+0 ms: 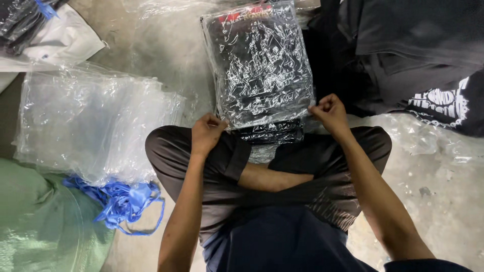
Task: The person packs folded black shirts into plastic bags by hand, sliding each shirt into a bag and smoothing the plastic while sitting on the floor.
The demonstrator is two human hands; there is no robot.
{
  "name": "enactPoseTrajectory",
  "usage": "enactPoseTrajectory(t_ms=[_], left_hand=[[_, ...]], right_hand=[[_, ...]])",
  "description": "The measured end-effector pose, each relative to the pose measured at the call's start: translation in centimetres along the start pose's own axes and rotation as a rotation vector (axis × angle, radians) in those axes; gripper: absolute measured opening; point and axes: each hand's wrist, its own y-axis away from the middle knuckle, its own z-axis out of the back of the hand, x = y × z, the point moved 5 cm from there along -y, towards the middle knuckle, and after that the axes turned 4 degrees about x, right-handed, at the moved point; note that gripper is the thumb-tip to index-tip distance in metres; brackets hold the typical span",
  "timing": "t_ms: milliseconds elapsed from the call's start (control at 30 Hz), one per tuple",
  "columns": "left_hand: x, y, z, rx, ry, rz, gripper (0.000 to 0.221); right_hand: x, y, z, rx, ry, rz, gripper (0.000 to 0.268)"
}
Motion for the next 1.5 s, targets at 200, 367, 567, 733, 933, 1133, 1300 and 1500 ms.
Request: enactPoseTrajectory(t_ms=[200,367,567,733,933,1133,1300,1500], left_hand=[[-2.6,1.9,1.2,-0.103,-0.025,0.022,0.040],[-4.0,3.0,3.1,0.047,0.235,0.131,0.057],[-9.6,9.0,14.4,-0.247,0.181,-0.381,0.023],[-8.0,18.7,22.5,-0.640,-0.083,-0.020,0.070],[-5.6,15.3,26.1,-1.011,-0.710,0.041,0.085],[6.9,0.8,24.3,-0.342,-0.600,0.701,0.087],[13.0,-1.5,22.2,-0.524,-0.620,0.617,0.091],[6.9,2.5,24.8,-0.392,-0.539,0.780,0.089]], right_hand=[[1.7,1.9,-1.1,-0.011,-0.042,-0.100,0.032],[4.5,3.3,-4.5,0.021,-0.060,-0.077,0.021],[13.8,3.5,-16.1,0.132,-0.169,0.049,0.019],[22.4,1.6,-28.4,0.402,-0.035,0.235,0.028],[27.4,-0.8,-40.0,0.613,0.485,0.357,0.021],[25.3,0.9,-38.9,0.527,0.696,0.392,0.055],[22.0,3.5,-24.3,0.586,0.486,0.260,0.034],[12.4,5.6,-4.5,0.145,0.537,-0.061,0.024]])
